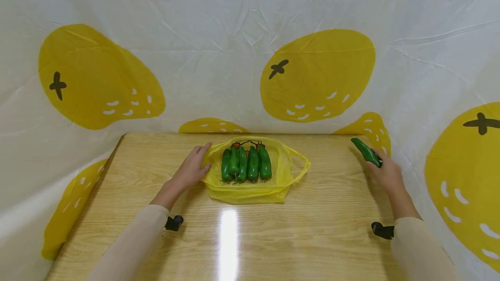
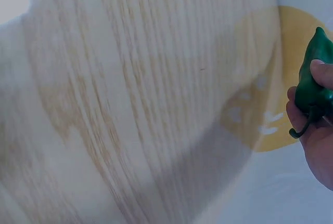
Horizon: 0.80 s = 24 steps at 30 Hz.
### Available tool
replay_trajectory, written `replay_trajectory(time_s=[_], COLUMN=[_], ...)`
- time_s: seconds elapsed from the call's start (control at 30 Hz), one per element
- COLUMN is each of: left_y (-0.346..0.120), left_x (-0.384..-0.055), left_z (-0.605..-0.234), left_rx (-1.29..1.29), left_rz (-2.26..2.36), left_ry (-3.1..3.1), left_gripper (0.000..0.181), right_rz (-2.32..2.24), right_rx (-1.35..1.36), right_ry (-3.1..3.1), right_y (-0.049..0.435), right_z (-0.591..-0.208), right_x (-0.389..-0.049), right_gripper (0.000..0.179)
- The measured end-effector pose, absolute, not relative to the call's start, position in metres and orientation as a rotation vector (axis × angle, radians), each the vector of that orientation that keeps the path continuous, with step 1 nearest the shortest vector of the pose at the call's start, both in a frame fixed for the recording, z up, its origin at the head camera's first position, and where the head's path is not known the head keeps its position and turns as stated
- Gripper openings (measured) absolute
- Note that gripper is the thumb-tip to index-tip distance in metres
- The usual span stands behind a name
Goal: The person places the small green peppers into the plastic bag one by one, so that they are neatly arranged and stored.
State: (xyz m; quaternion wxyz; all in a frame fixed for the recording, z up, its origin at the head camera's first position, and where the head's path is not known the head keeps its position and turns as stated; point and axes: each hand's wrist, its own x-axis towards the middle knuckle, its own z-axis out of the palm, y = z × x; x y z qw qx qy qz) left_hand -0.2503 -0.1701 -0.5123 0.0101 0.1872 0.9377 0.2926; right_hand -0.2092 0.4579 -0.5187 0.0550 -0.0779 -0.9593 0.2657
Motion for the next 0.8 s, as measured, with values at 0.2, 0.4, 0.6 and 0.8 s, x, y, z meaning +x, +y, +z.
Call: replay_trajectory(time_s=[0.2, 0.4, 0.6, 0.8], left_y=[-0.171, -0.17, -0.169, -0.169], left_x=[-0.25, -0.251, -0.25, -0.249], left_z=[-0.512, -0.513, -0.512, -0.511], left_rx=[0.576, 0.59, 0.602, 0.601], left_rz=[0.915, 0.915, 0.913, 0.909], left_ry=[2.926, 2.927, 2.932, 2.937], left_gripper=[0.077, 0.077, 0.076, 0.076], right_rz=[0.781, 0.829, 0.958, 1.188], right_rx=[-0.109, 0.01, 0.155, 0.172], right_ry=[-2.874, -2.82, -2.755, -2.798], right_y=[0.44, 0.412, 0.378, 0.346], right_z=[-0.497, -0.473, -0.455, -0.442], right_x=[-0.203, -0.2, -0.198, -0.196], right_gripper=[0.06, 0.058, 0.054, 0.056])
